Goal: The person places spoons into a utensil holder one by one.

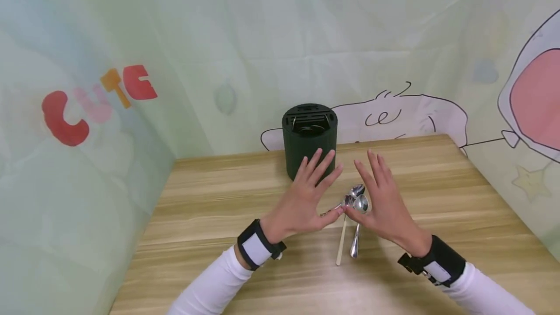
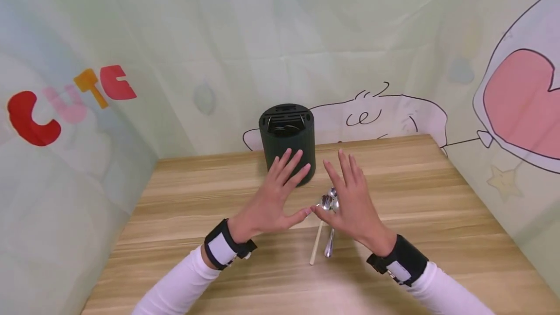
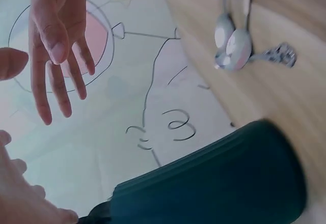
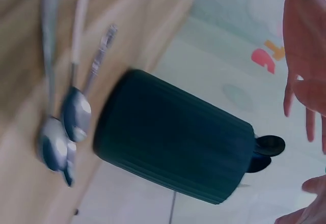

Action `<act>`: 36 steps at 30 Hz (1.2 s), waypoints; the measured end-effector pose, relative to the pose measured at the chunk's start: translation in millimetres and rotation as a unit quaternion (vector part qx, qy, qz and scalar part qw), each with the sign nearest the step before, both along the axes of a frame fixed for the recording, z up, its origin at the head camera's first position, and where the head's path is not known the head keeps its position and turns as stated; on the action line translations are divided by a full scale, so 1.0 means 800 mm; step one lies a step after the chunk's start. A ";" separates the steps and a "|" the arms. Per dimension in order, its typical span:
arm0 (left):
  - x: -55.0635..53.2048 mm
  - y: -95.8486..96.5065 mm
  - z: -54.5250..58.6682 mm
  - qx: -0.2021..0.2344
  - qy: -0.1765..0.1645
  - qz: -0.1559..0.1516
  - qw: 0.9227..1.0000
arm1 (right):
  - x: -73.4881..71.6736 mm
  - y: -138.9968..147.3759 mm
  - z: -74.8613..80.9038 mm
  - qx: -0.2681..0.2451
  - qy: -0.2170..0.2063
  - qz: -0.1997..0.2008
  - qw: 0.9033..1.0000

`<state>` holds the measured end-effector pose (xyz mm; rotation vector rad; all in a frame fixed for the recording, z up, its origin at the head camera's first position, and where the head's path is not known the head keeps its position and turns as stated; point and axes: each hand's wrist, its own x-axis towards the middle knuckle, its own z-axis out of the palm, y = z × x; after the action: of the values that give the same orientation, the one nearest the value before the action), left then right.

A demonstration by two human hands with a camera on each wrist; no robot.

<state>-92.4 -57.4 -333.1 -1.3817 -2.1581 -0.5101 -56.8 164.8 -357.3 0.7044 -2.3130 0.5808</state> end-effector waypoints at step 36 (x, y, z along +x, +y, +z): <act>-0.024 0.035 -0.106 -0.281 -0.113 0.042 0.952 | 0.035 -0.016 -0.116 0.123 -0.221 -0.092 0.963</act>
<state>-111.4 -29.0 -417.9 -1.5627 -2.6723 -0.0053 -29.2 151.9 -449.8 0.4946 -2.8672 0.3977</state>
